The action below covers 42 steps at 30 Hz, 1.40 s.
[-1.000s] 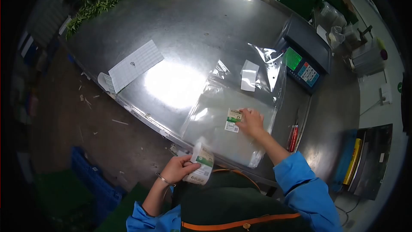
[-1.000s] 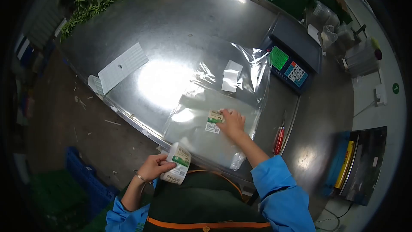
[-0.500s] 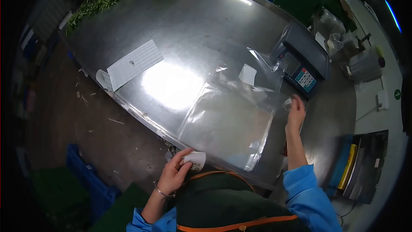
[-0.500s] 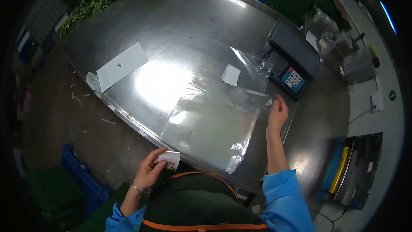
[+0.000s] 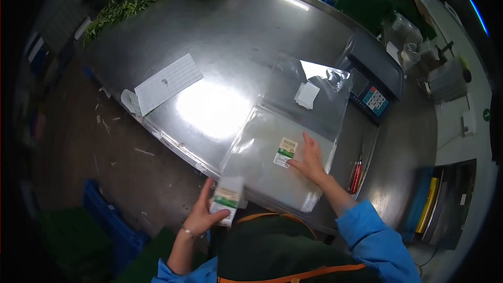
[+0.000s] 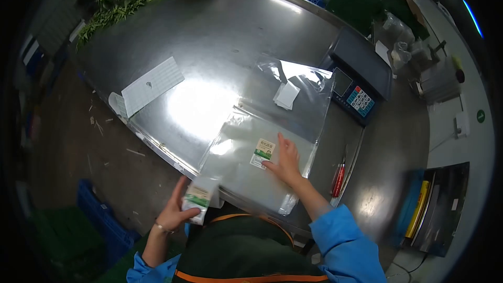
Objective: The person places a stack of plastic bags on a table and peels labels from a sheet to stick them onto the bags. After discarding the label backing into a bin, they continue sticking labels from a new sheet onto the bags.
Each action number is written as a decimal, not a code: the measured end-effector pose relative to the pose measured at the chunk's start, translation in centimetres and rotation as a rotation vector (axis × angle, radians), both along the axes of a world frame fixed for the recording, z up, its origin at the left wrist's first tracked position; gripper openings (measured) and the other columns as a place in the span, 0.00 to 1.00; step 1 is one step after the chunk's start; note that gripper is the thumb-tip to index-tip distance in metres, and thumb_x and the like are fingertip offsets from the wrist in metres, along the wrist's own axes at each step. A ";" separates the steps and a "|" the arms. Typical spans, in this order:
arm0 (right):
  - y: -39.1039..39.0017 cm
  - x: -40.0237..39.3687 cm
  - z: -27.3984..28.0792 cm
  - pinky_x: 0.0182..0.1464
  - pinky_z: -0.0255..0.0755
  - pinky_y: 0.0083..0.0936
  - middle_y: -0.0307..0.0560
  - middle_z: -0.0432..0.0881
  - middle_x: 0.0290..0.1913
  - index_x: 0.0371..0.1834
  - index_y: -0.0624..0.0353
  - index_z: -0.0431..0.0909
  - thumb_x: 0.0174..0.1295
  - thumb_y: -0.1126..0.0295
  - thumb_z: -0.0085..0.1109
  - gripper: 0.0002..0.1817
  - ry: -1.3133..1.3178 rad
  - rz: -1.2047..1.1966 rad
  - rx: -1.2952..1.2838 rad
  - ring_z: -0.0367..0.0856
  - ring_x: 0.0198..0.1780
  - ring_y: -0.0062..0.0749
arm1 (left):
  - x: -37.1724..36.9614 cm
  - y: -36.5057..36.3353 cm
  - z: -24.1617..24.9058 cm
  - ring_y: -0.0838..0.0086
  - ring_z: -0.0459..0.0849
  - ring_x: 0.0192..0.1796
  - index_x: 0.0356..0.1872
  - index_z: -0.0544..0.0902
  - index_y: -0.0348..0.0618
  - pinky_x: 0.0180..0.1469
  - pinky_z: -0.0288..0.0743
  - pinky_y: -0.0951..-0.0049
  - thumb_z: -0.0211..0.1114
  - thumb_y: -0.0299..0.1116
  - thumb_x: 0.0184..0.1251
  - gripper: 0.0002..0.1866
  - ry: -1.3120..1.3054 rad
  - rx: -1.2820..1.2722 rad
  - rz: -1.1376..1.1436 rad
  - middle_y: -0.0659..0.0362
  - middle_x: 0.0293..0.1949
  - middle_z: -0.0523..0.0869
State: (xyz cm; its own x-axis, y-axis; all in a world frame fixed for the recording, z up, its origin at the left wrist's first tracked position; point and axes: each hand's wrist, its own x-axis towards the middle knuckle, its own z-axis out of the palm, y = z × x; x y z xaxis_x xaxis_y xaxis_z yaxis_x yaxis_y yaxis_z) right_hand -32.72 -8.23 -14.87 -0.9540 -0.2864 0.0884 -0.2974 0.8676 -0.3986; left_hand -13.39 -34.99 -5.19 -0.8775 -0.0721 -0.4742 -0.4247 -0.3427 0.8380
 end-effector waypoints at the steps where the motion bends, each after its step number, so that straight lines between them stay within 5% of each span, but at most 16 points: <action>1: 1.8 0.6 1.4 0.55 0.55 0.40 0.42 0.70 0.47 0.45 0.52 0.74 0.44 0.59 0.66 0.23 -0.181 0.137 -0.087 0.65 0.53 0.41 | 0.6 -0.3 0.4 0.76 0.79 0.43 0.63 0.61 0.42 0.48 0.71 0.76 0.62 0.19 0.53 0.33 0.042 -0.042 0.029 0.56 0.43 0.80; 3: 4.1 2.4 1.7 0.56 0.54 0.41 0.41 0.68 0.50 0.46 0.50 0.74 0.44 0.58 0.66 0.24 -0.378 0.260 -0.183 0.62 0.56 0.42 | 1.6 -1.6 -0.1 0.77 0.76 0.47 0.63 0.60 0.42 0.53 0.68 0.76 0.59 0.19 0.56 0.32 0.031 -0.052 -0.079 0.57 0.45 0.79; 6: 6.4 2.5 1.4 0.53 0.61 0.35 0.41 0.74 0.45 0.44 0.52 0.76 0.48 0.60 0.64 0.19 -0.424 0.771 0.352 0.70 0.50 0.39 | 1.0 -1.1 -3.2 0.77 0.76 0.48 0.63 0.60 0.41 0.52 0.69 0.76 0.55 0.21 0.61 0.28 0.037 -0.150 -0.256 0.57 0.47 0.77; 8: 6.9 0.2 1.1 0.46 0.69 0.28 0.45 0.80 0.38 0.41 0.56 0.79 0.53 0.62 0.59 0.14 -0.867 0.387 -0.080 0.77 0.41 0.34 | 0.2 0.3 -1.7 0.78 0.76 0.48 0.61 0.63 0.39 0.51 0.69 0.77 0.52 0.23 0.65 0.23 0.070 -0.240 -0.303 0.56 0.46 0.78; 10: 7.7 -2.3 2.4 0.39 0.72 0.24 0.48 0.82 0.33 0.37 0.56 0.81 0.57 0.63 0.55 0.11 -0.931 0.095 -0.208 0.80 0.33 0.30 | -0.6 1.7 -0.6 0.80 0.76 0.47 0.57 0.69 0.37 0.49 0.70 0.80 0.54 0.24 0.64 0.19 0.083 0.078 0.025 0.56 0.41 0.80; 12: 8.8 -3.2 2.8 0.42 0.71 0.23 0.46 0.81 0.35 0.40 0.55 0.81 0.54 0.60 0.60 0.14 -0.662 0.259 -0.288 0.79 0.37 0.31 | -0.9 1.6 -0.4 0.81 0.77 0.45 0.52 0.72 0.35 0.47 0.71 0.81 0.55 0.24 0.63 0.16 0.061 0.060 0.023 0.57 0.39 0.81; 17: 7.4 3.6 0.6 0.40 0.72 0.25 0.45 0.80 0.31 0.36 0.56 0.81 0.52 0.63 0.60 0.11 -0.089 0.721 0.189 0.78 0.35 0.33 | -1.2 1.0 -1.1 0.82 0.78 0.38 0.46 0.76 0.35 0.40 0.72 0.82 0.57 0.27 0.63 0.12 -0.052 -0.273 -0.140 0.58 0.38 0.82; 21: 9.4 0.8 -1.4 0.45 0.70 0.24 0.41 0.80 0.34 0.38 0.54 0.80 0.58 0.62 0.56 0.10 -0.868 -0.068 -0.391 0.77 0.38 0.28 | -1.6 1.9 -0.4 0.85 0.77 0.30 0.36 0.81 0.34 0.33 0.71 0.83 0.61 0.33 0.61 0.11 -0.063 -0.256 -0.011 0.60 0.28 0.83; 23: 9.2 -2.4 1.1 0.47 0.69 0.22 0.41 0.80 0.39 0.43 0.59 0.77 0.62 0.64 0.51 0.12 -0.147 -0.628 -0.904 0.77 0.41 0.25 | -1.8 2.3 -0.8 0.86 0.77 0.25 0.29 0.82 0.34 0.28 0.70 0.83 0.63 0.35 0.58 0.11 0.012 -0.208 0.108 0.59 0.21 0.83; 27: 2.3 1.8 7.5 0.52 0.66 0.24 0.43 0.75 0.50 0.51 0.59 0.72 0.60 0.68 0.54 0.16 -0.456 -0.422 -1.323 0.73 0.49 0.23 | -2.8 3.2 1.2 0.81 0.80 0.25 0.29 0.83 0.34 0.29 0.71 0.79 0.65 0.38 0.56 0.13 -0.051 -0.568 -0.020 0.54 0.21 0.83; 28: -0.5 5.5 7.4 0.51 0.69 0.28 0.46 0.77 0.46 0.52 0.60 0.70 0.60 0.62 0.53 0.19 -0.575 -0.041 -0.881 0.76 0.46 0.30 | -3.3 3.4 1.2 0.81 0.80 0.25 0.29 0.83 0.34 0.29 0.71 0.79 0.65 0.38 0.56 0.13 -0.058 -0.571 -0.024 0.54 0.21 0.83; 31: -2.0 3.2 6.8 0.55 0.62 0.34 0.48 0.76 0.45 0.51 0.60 0.71 0.56 0.61 0.57 0.21 -0.724 -0.050 -0.742 0.72 0.51 0.33 | -4.2 3.1 2.2 0.74 0.82 0.25 0.32 0.84 0.38 0.31 0.74 0.74 0.63 0.42 0.56 0.15 -0.109 -0.665 -0.519 0.54 0.24 0.84; 34: -2.5 0.4 3.6 0.59 0.55 0.40 0.50 0.76 0.44 0.50 0.59 0.72 0.52 0.61 0.61 0.23 -0.880 -0.056 -0.609 0.68 0.55 0.36 | -1.6 0.4 -1.6 0.76 0.83 0.27 0.30 0.84 0.38 0.33 0.74 0.76 0.63 0.43 0.56 0.16 -0.179 -0.496 -0.508 0.54 0.22 0.84; 36: -1.2 -1.2 -0.5 0.60 0.49 0.43 0.51 0.73 0.46 0.51 0.59 0.70 0.47 0.56 0.64 0.29 -0.515 0.044 0.027 0.63 0.58 0.42 | -0.6 -0.2 -2.7 0.76 0.83 0.32 0.42 0.81 0.38 0.37 0.75 0.76 0.65 0.38 0.56 0.16 -0.306 -0.359 -0.533 0.56 0.29 0.85; 39: -0.3 1.3 -0.2 0.57 0.53 0.40 0.51 0.69 0.49 0.52 0.55 0.69 0.41 0.52 0.67 0.34 -0.035 0.027 -0.068 0.64 0.55 0.44 | -0.6 -0.4 -0.4 0.72 0.78 0.46 0.63 0.61 0.40 0.48 0.72 0.75 0.65 0.21 0.51 0.36 0.003 -0.108 -0.058 0.55 0.50 0.76; 42: 3.1 3.2 2.7 0.56 0.54 0.39 0.51 0.68 0.51 0.51 0.51 0.69 0.42 0.52 0.67 0.33 -0.352 0.357 0.113 0.65 0.55 0.41 | 1.4 -1.8 -1.0 0.75 0.77 0.46 0.59 0.67 0.40 0.49 0.70 0.78 0.63 0.22 0.53 0.29 -0.029 -0.111 -0.081 0.55 0.50 0.76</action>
